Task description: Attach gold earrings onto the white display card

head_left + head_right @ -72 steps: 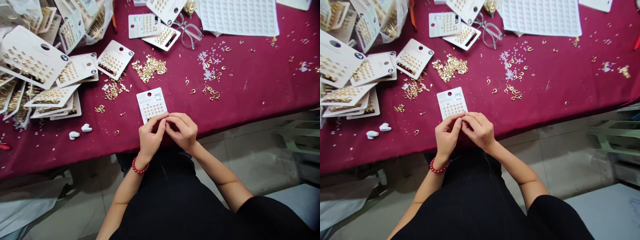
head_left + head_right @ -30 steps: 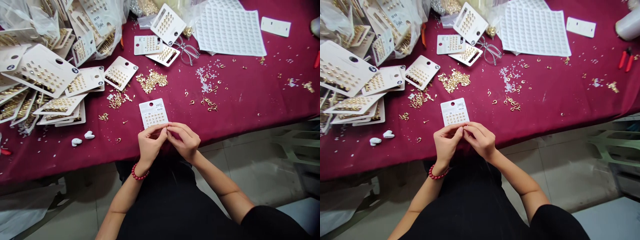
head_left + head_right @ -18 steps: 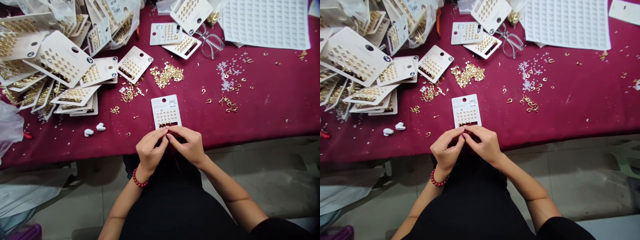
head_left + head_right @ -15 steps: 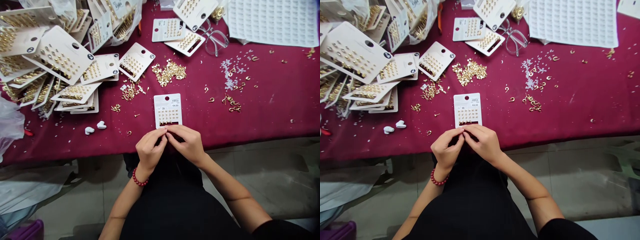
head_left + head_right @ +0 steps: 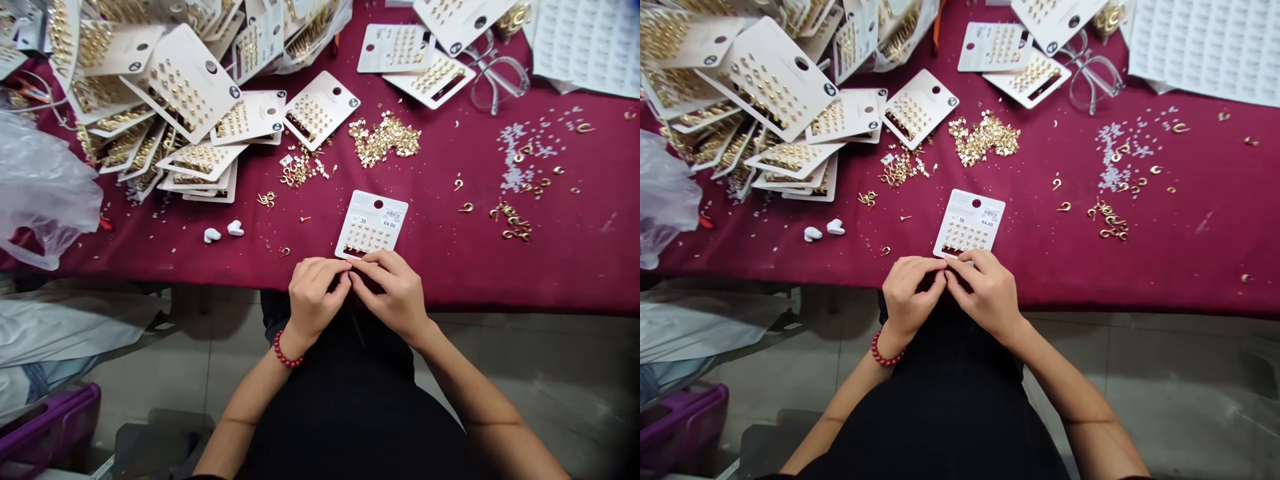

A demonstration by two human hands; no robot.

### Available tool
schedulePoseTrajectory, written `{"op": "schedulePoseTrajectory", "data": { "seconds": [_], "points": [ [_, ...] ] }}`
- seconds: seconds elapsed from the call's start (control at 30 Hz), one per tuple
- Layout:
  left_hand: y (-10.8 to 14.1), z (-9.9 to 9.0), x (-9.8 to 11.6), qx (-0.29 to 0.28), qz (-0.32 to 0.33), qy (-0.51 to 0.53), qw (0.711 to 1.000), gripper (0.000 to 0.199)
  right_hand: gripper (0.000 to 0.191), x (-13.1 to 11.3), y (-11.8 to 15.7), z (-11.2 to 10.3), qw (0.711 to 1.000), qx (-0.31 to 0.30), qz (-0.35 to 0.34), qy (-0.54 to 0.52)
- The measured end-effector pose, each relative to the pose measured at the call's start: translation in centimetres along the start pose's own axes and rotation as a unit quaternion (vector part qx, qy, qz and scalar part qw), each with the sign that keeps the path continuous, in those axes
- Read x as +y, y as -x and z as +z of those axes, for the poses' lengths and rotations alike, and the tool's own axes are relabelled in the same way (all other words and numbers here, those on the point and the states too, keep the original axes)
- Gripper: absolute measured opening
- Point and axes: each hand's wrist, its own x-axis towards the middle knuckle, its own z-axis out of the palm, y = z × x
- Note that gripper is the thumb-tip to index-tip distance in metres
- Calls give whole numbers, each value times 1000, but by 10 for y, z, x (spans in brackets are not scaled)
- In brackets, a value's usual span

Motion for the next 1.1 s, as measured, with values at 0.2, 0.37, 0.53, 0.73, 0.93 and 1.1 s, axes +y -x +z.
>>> {"op": "schedulePoseTrajectory", "data": {
  "seconds": [0.2,0.37,0.53,0.73,0.93,1.1],
  "points": [
    [6,3,-8,8,-1,-11,1000,16,19,-7,7,6,998,23,4,55],
    [7,5,-9,17,-3,-30,999,13,22,-8,13,8,994,35,7,98],
    [7,6,-8,40,16,-56,998,9,17,-9,14,9,993,51,16,105],
    [9,6,-7,60,50,-56,995,12,11,-15,16,7,994,54,17,89],
    [8,7,-4,71,34,-51,996,18,8,-16,13,6,997,28,58,32],
    [8,9,-3,67,33,-46,996,19,4,-22,9,4,988,7,153,-37]
  ]
}}
